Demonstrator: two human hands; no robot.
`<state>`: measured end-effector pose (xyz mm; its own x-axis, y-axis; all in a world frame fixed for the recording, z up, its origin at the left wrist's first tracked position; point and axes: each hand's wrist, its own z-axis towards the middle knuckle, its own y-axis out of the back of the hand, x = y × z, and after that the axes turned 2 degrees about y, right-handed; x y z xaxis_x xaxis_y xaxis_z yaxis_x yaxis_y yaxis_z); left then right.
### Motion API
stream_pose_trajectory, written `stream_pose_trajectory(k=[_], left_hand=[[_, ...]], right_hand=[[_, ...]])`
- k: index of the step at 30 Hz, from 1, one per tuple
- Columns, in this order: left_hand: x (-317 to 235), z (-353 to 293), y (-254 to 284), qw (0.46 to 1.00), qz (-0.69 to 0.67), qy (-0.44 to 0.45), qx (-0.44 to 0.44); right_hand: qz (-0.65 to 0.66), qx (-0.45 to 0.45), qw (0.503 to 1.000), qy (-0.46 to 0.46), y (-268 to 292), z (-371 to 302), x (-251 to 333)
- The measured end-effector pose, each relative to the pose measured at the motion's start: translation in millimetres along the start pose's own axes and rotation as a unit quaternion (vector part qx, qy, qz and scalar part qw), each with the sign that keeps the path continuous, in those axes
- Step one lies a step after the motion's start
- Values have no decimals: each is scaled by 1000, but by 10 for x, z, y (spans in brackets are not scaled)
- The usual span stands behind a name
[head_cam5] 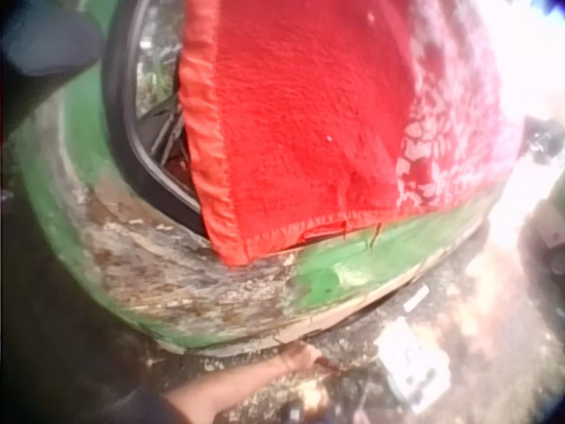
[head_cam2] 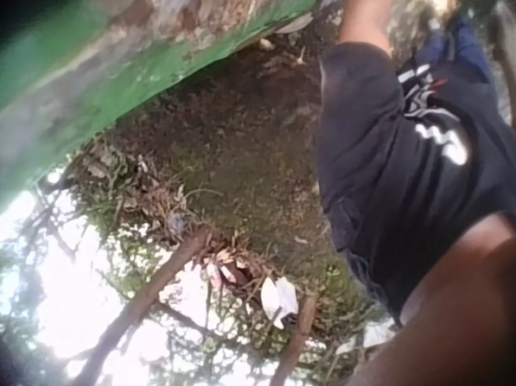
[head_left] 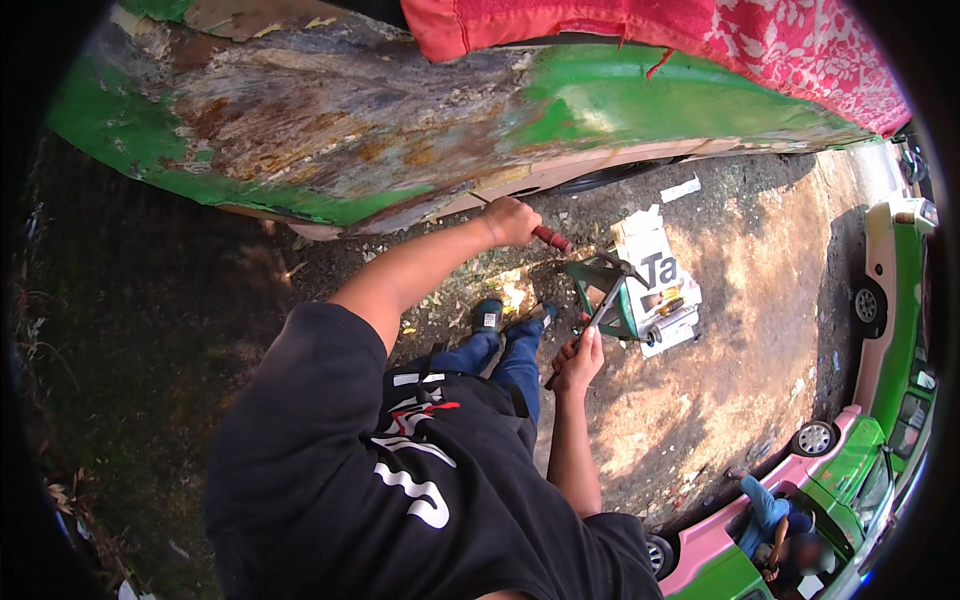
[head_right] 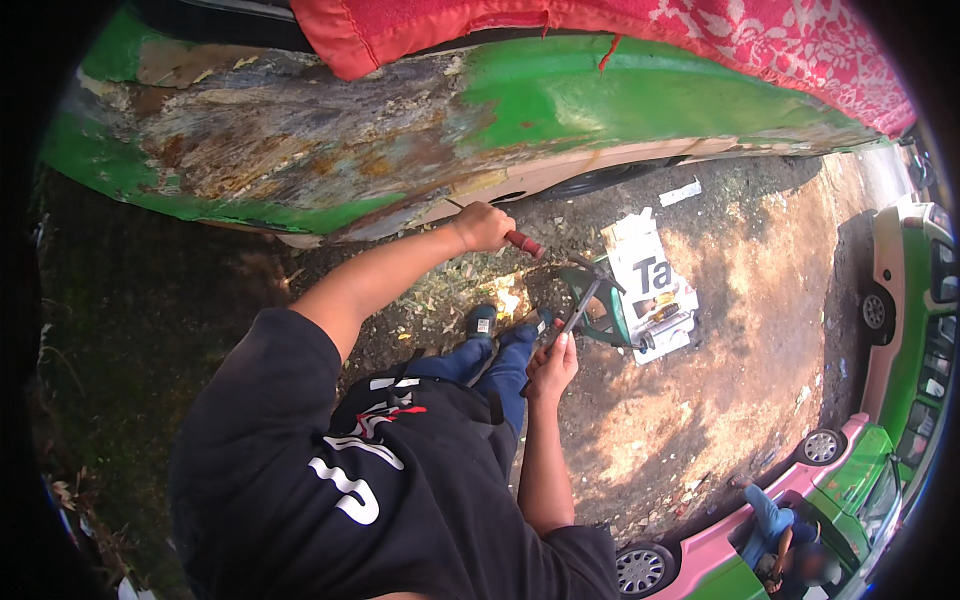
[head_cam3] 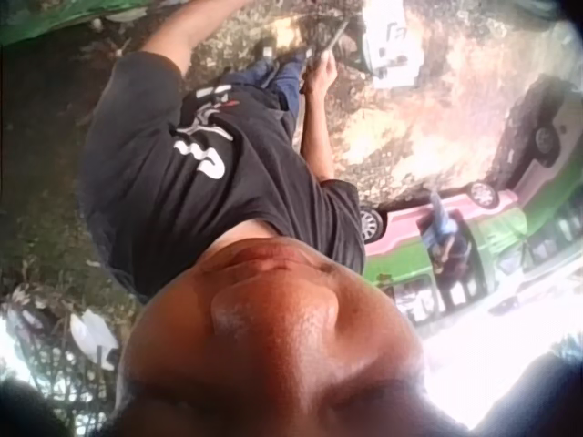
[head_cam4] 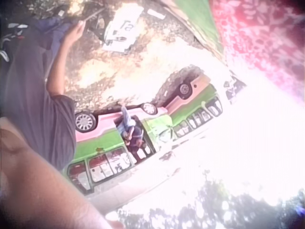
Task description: The person uses a hammer and a red-handled tool to repeatedly tap and pry at a section of a green vehicle's body panel. The work is performed on the underside of the vehicle, with the camera mounted upside down.
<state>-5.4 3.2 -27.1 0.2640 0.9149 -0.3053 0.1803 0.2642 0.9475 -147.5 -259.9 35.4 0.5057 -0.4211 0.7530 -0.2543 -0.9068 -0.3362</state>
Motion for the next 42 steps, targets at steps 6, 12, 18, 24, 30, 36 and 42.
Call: stream_pose_trajectory(k=[6, 12, 18, 24, 30, 36, 42], left_hand=[[6, 22, -30, 1000, 2, 8, 16], [6, 91, -20, 1000, 1, 13, 22], [-35, 115, 47, 998, -18, 47, 24], [13, 112, 49, 997, -29, 64, 6], [-23, 61, 26, 995, -48, 61, -58], [-57, 77, 65, 991, -73, 56, -99], [-49, 94, 6, 991, -60, 40, -116]], right_hand=[[60, -21, 998, -27, -7, -23, 59], [-36, 13, 998, -46, 42, 170, -17], [-70, 17, 994, -85, -35, 234, 17], [-39, 28, 997, -60, -92, 261, 191], [-30, 22, 998, -50, 58, 350, 277], [-46, 36, 995, -75, 218, 375, 344], [-36, 39, 995, -84, 194, 346, 249]])
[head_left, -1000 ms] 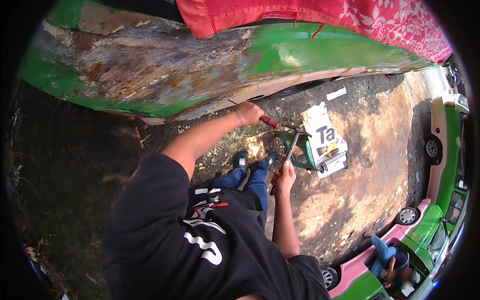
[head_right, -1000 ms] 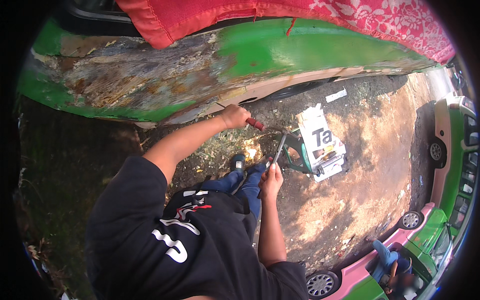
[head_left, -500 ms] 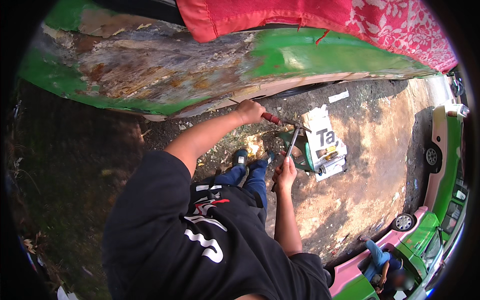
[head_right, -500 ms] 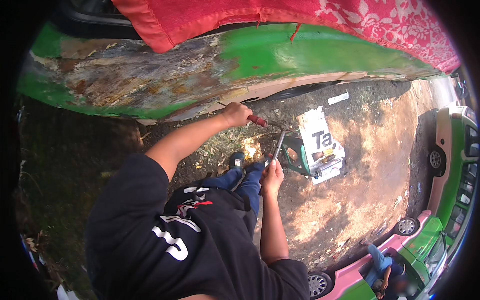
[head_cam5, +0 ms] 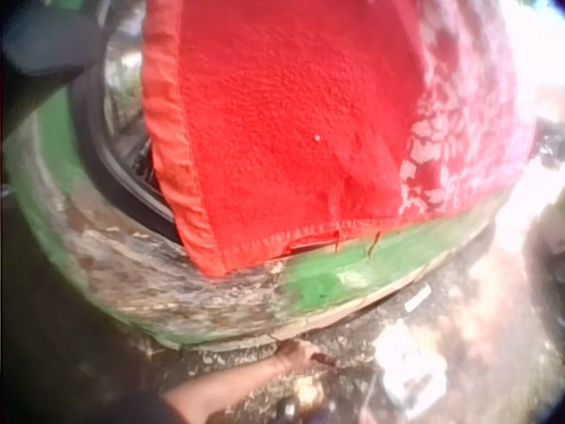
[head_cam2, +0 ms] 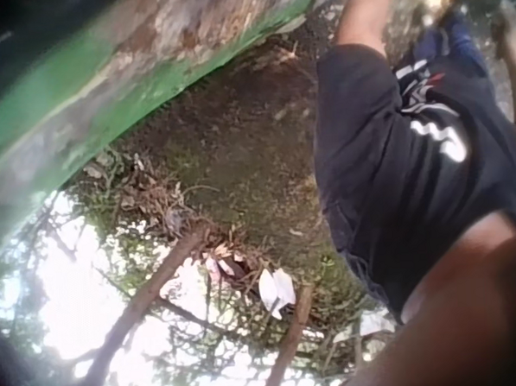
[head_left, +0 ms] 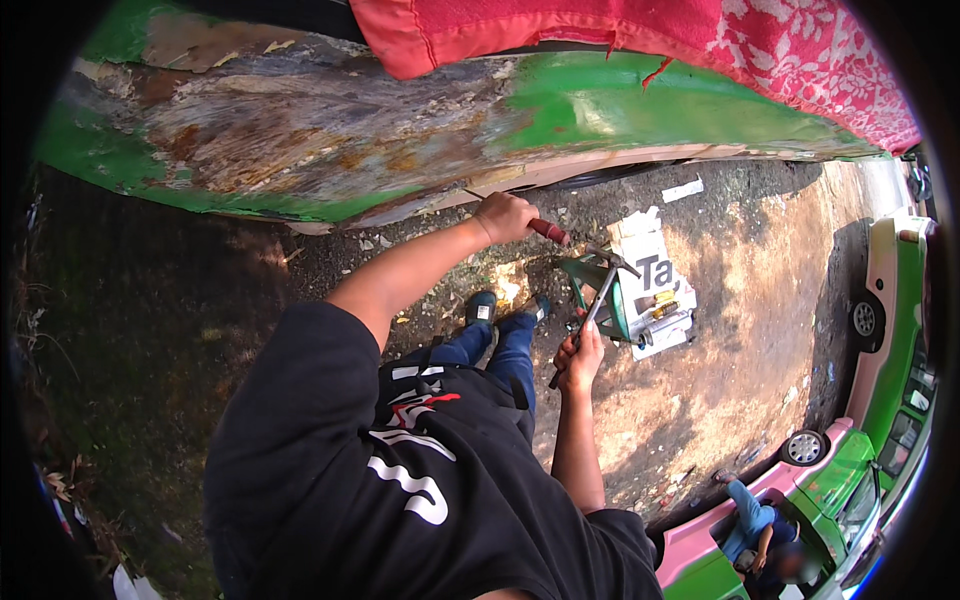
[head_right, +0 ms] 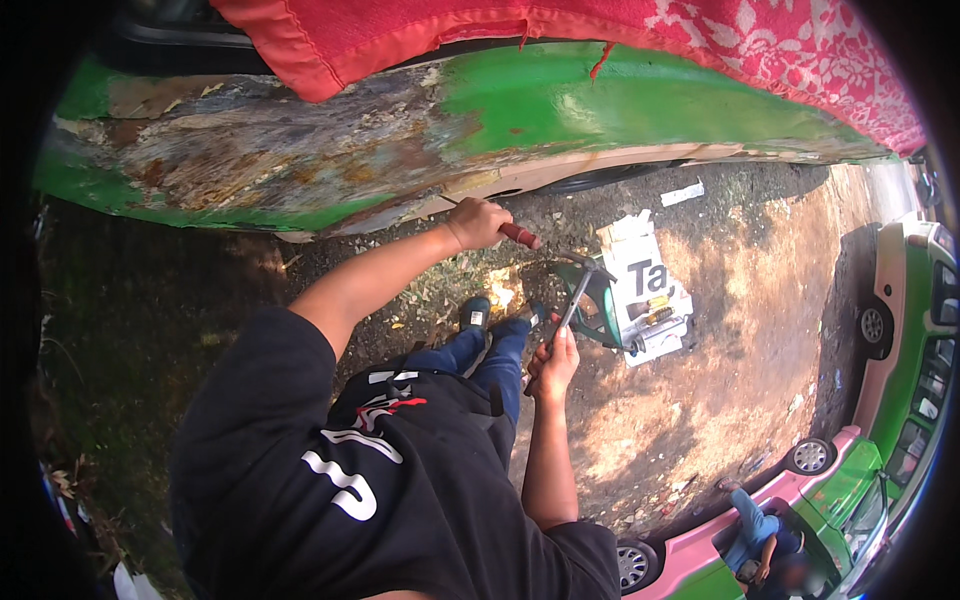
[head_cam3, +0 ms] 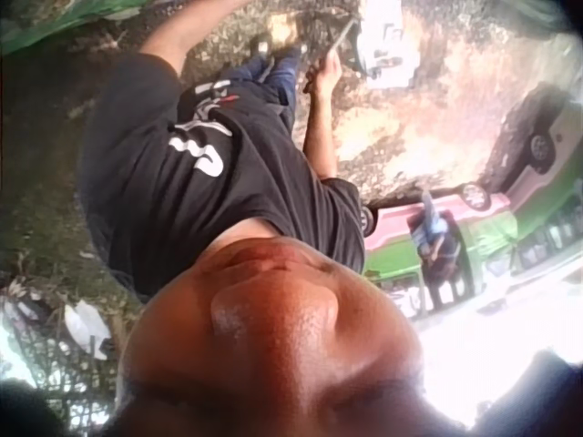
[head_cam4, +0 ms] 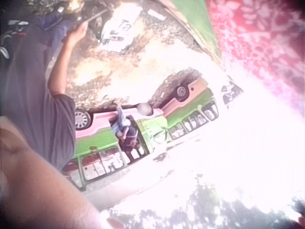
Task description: The person uses a hammer and a red-handled tool to repeatedly tap and pry at a section of a green vehicle's body panel. The work is performed on the underside of the vehicle, with the camera mounted upside down.
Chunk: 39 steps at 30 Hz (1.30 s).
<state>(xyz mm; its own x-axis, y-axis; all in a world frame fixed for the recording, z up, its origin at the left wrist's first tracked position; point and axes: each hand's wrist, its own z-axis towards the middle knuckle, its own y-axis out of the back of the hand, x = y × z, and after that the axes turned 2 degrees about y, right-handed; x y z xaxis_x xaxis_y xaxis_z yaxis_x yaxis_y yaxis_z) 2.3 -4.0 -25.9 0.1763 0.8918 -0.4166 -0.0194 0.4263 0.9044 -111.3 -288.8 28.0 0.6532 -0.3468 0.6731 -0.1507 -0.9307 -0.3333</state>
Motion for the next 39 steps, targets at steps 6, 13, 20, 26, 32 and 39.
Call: stream_pose_trajectory(k=[6, 13, 20, 26, 32, 39], left_hand=[[32, -30, 16, 1000, -8, -13, -11], [57, -56, 1, 998, -14, -25, -47], [86, -20, 10, 999, -21, -26, -33], [65, -55, 3, 1000, -10, -2, -12], [34, 4, 67, 999, -13, 27, -13], [23, 3, 81, 999, -25, 41, 1]], right_hand=[[-12, 23, 1000, -9, 27, -22, -12], [49, -60, 995, 64, -326, -218, -8], [65, -38, 993, 86, -425, -196, 30], [-5, -14, 999, 44, -359, -96, -111], [-19, 21, 998, 54, -405, -116, -182], [-45, -3, 998, 46, -441, -72, -120]])
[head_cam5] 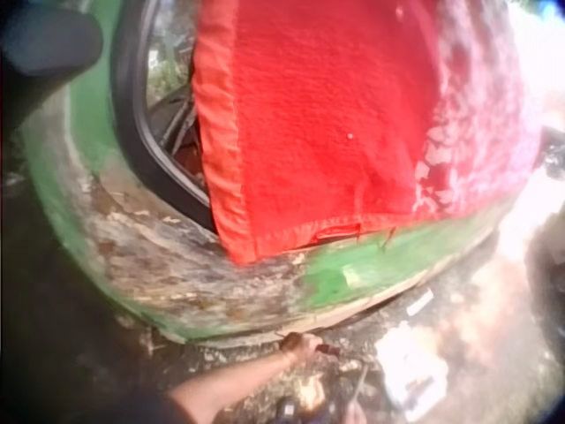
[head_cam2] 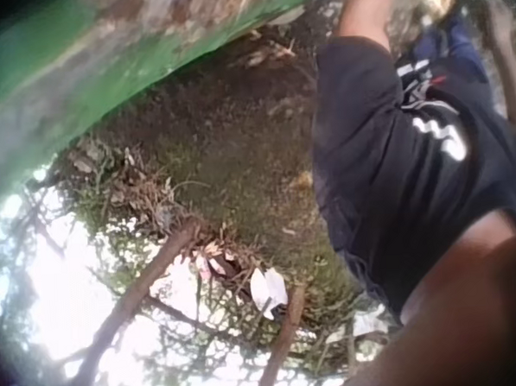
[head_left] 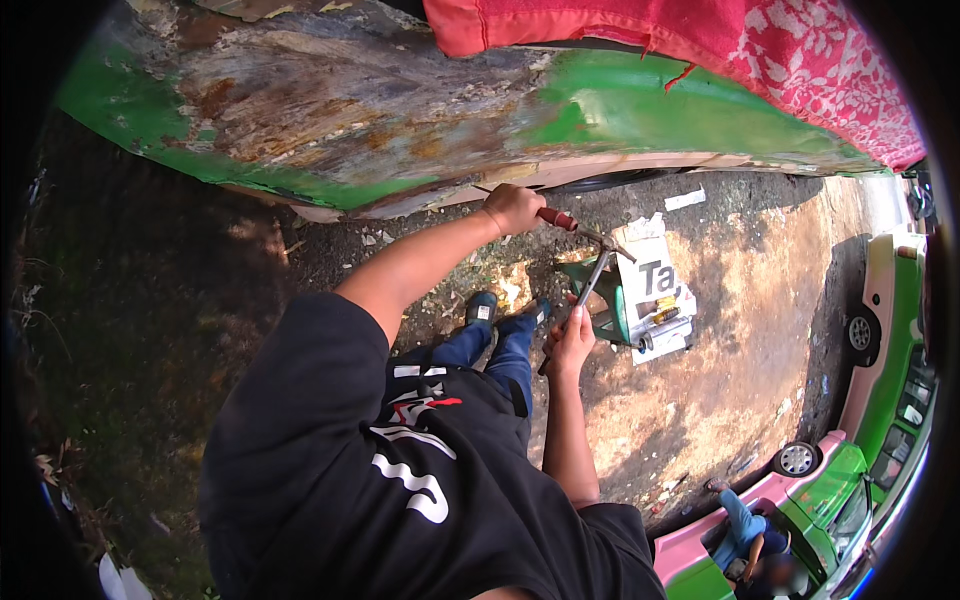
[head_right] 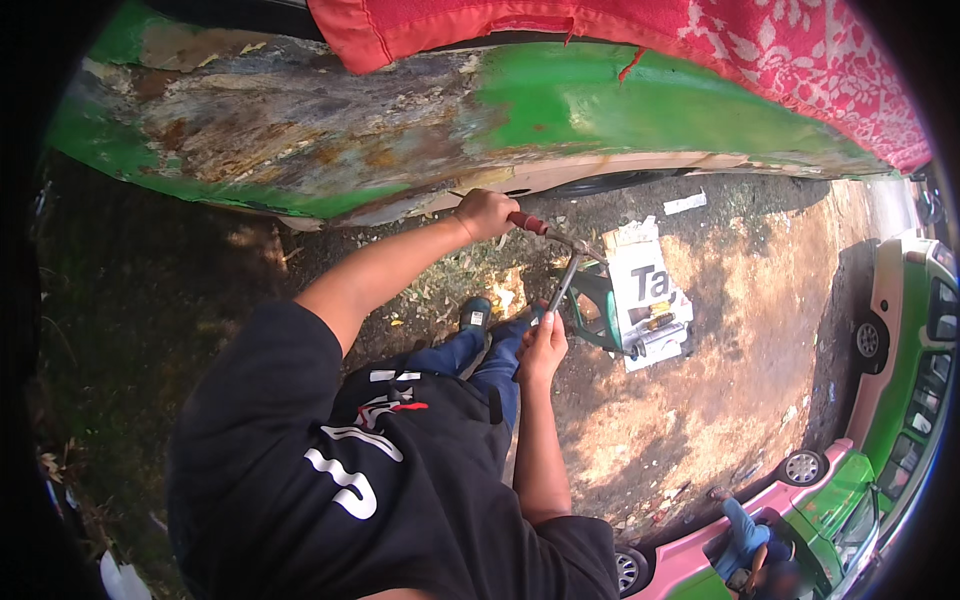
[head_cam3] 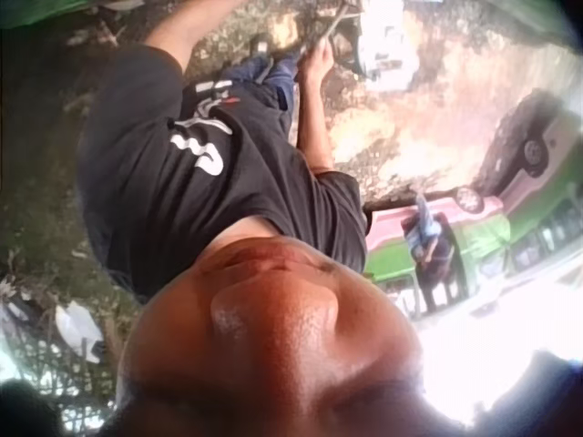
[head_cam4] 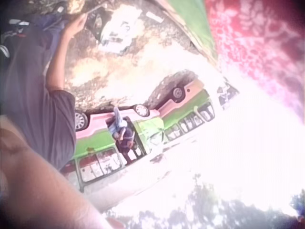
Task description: The person uses a hammer and a red-handled tool to repeatedly tap and pry at a section of a green vehicle's body panel. The work is performed on the underside of the vehicle, with the camera mounted upside down.
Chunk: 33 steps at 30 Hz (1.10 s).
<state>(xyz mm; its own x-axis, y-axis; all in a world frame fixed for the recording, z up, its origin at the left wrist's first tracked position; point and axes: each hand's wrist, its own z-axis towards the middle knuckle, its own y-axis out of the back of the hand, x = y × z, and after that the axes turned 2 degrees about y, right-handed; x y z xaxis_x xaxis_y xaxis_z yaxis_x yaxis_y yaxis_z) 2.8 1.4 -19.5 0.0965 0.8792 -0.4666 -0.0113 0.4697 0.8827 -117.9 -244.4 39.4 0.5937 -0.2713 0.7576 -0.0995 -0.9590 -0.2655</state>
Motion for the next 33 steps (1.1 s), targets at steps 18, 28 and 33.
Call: stream_pose_trajectory(k=[18, 28, 33], left_hand=[[-89, 54, -23, 998, 13, 43, 48], [-37, 176, 55, 993, 10, 108, 57], [-32, 95, 23, 994, 13, 87, 58]], right_hand=[[-78, -14, 996, 34, 253, 321, 8], [-39, -16, 999, -11, 136, 349, 97], [13, 1, 1000, -7, 119, 353, 194]])
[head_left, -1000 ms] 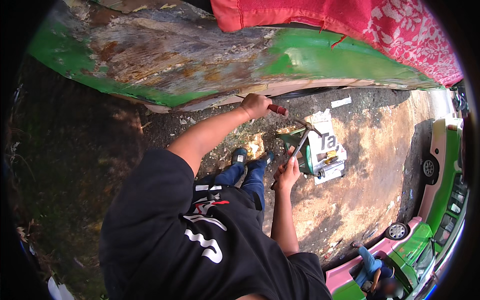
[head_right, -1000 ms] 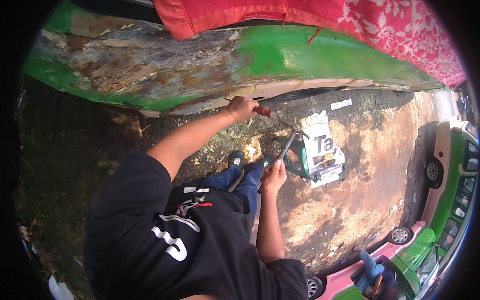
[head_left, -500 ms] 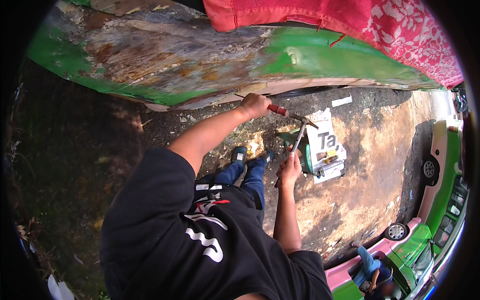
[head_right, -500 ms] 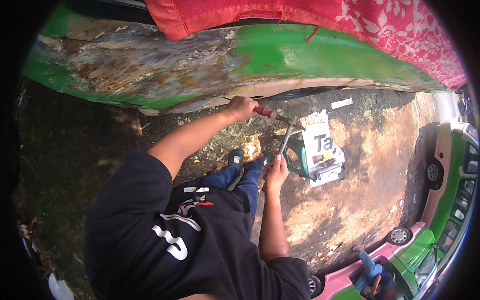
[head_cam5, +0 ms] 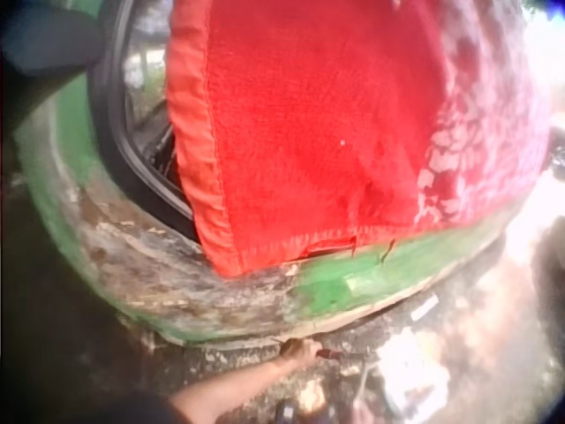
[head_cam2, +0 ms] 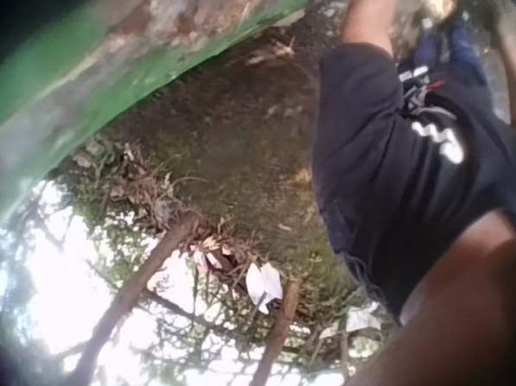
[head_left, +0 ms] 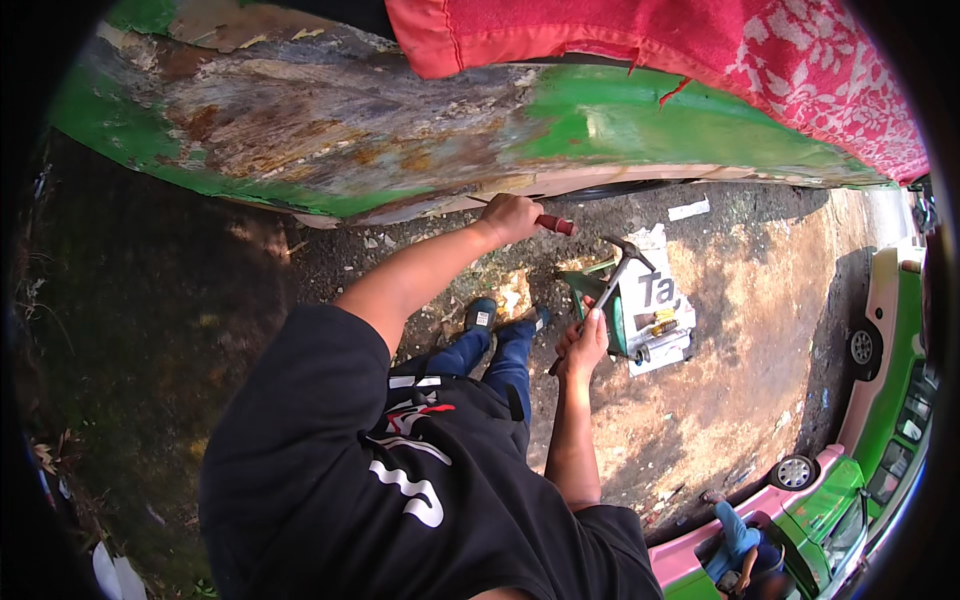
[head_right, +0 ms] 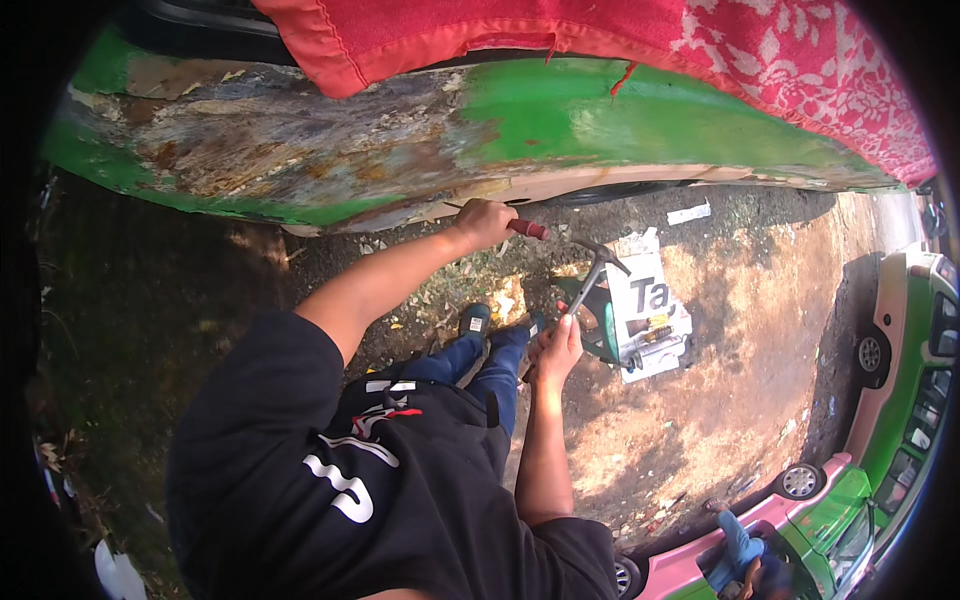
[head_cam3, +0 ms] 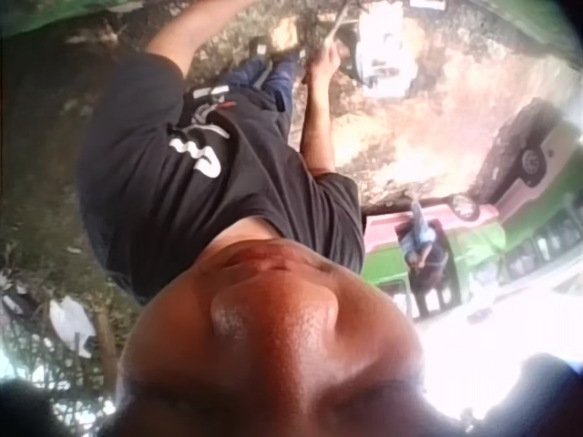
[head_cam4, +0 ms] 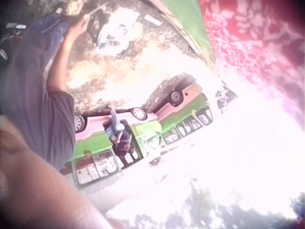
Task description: The person uses a hammer and a red-handled tool to repeatedly tap and pry at a section of a green vehicle's body panel. The work is performed on the underside of the vehicle, with the camera mounted upside down.
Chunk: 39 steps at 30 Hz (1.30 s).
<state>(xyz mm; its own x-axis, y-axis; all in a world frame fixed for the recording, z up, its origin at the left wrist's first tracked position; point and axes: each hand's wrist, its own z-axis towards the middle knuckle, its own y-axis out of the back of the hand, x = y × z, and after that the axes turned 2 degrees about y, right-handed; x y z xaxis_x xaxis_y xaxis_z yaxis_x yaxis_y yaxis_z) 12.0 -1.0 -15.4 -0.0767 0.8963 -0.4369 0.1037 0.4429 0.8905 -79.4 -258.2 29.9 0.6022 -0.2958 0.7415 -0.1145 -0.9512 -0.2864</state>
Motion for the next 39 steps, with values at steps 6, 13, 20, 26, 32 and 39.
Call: stream_pose_trajectory(k=[6, 13, 20, 26, 32, 39], left_hand=[[-25, -68, 59, 1000, -8, -19, 2], [23, -30, -24, 1000, -12, -21, -11], [-7, -82, 94, 1000, -6, -15, 3], [42, -76, -44, 1000, -8, -16, -3], [21, -79, -26, 1000, -9, -9, 2], [-3, -65, 30, 999, -35, 2, -13]], right_hand=[[49, -27, 998, 26, 84, -93, 147], [-25, 15, 1000, 6, 71, -104, 6], [-38, 7, 999, -7, 16, -31, -96], [-6, -26, 999, 44, 13, -107, -50], [40, -24, 998, 50, 38, -104, -8], [-43, 33, 999, -2, 69, -143, -291]])
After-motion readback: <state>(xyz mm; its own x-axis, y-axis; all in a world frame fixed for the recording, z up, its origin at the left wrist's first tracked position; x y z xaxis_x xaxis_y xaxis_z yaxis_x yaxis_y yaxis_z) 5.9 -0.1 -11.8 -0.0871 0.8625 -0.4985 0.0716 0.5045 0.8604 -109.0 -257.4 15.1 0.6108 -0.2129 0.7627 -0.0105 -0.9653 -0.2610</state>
